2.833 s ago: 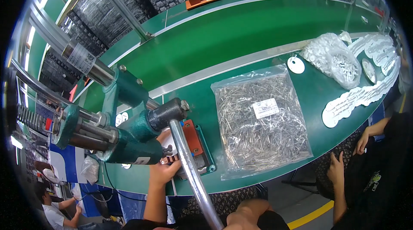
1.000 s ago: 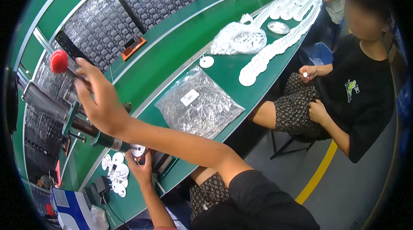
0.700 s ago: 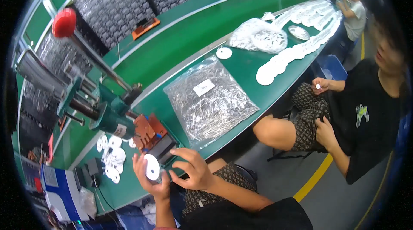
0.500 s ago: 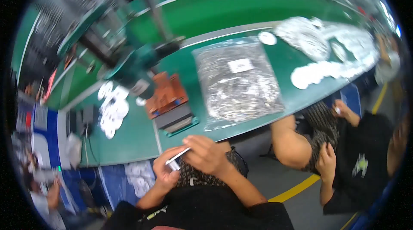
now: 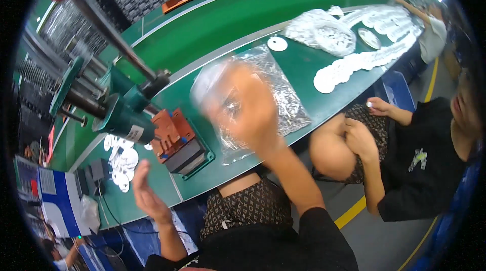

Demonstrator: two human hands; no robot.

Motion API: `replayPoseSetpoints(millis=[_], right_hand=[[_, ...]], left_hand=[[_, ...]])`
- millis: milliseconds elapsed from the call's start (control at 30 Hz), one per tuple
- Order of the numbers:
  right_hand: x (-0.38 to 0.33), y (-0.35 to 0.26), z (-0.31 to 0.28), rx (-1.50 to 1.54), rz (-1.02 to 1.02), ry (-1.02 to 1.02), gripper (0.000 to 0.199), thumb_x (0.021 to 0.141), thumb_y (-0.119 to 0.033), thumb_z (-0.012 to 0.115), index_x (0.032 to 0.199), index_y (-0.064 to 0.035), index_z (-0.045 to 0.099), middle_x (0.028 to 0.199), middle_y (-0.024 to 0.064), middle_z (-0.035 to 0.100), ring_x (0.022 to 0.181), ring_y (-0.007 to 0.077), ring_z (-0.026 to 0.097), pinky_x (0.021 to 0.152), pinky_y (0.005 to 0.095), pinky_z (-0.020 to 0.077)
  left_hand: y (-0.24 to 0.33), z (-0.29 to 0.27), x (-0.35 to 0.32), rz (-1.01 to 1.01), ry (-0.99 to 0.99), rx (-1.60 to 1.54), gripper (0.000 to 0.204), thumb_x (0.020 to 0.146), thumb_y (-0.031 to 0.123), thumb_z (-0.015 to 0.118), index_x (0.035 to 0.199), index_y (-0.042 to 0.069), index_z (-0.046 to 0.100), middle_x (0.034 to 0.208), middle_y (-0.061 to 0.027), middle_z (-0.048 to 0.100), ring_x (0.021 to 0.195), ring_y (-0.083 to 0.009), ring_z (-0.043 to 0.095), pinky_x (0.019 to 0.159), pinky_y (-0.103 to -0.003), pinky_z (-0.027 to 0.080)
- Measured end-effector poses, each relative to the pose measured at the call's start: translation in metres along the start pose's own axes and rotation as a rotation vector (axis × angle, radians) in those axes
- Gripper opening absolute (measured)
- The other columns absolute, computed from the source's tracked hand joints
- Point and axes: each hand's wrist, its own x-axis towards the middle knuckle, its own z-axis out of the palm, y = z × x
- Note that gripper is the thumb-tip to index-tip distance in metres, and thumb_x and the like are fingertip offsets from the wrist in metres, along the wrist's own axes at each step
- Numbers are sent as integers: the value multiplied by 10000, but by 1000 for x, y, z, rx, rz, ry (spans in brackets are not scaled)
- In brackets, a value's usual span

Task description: The person assembles small white electronic components by hand, then presses them using a manual hand press.

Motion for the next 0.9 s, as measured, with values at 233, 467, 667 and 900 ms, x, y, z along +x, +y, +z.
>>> replayPoseSetpoints(millis=[233,467,667,900], right_hand=[[20,224,-18,-614,827,-360,514,665,-301,863,1053,-44,647,1019,198,705,996,380,661,827,461,525],[8,237,3,-447,737,-263,488,676,-284,855,1051,-38,663,1008,199,711,974,379,663,825,458,519],[11,246,6,-483,668,-300,478,672,-277,854,1037,-34,664,995,199,711,962,382,661,829,461,515],[0,249,11,-543,610,-317,457,680,-293,848,1018,-49,659,1013,180,701,1005,378,620,866,458,481]], left_hand=[[-71,-51,59,-42,-156,868,377,902,-8,526,1278,-25,537,1404,-215,483,1350,-394,413,1128,-457,299],[-98,-66,55,-319,-218,741,337,775,-57,568,1106,-33,627,1133,-256,636,1112,-443,576,986,-457,426],[-100,-64,50,-382,-284,747,289,904,-64,507,1172,-18,608,1112,-169,668,1066,-301,625,981,-379,434],[-130,-83,34,-404,-301,713,295,911,-65,495,1178,-16,609,1071,-166,681,1043,-287,637,963,-381,448]])
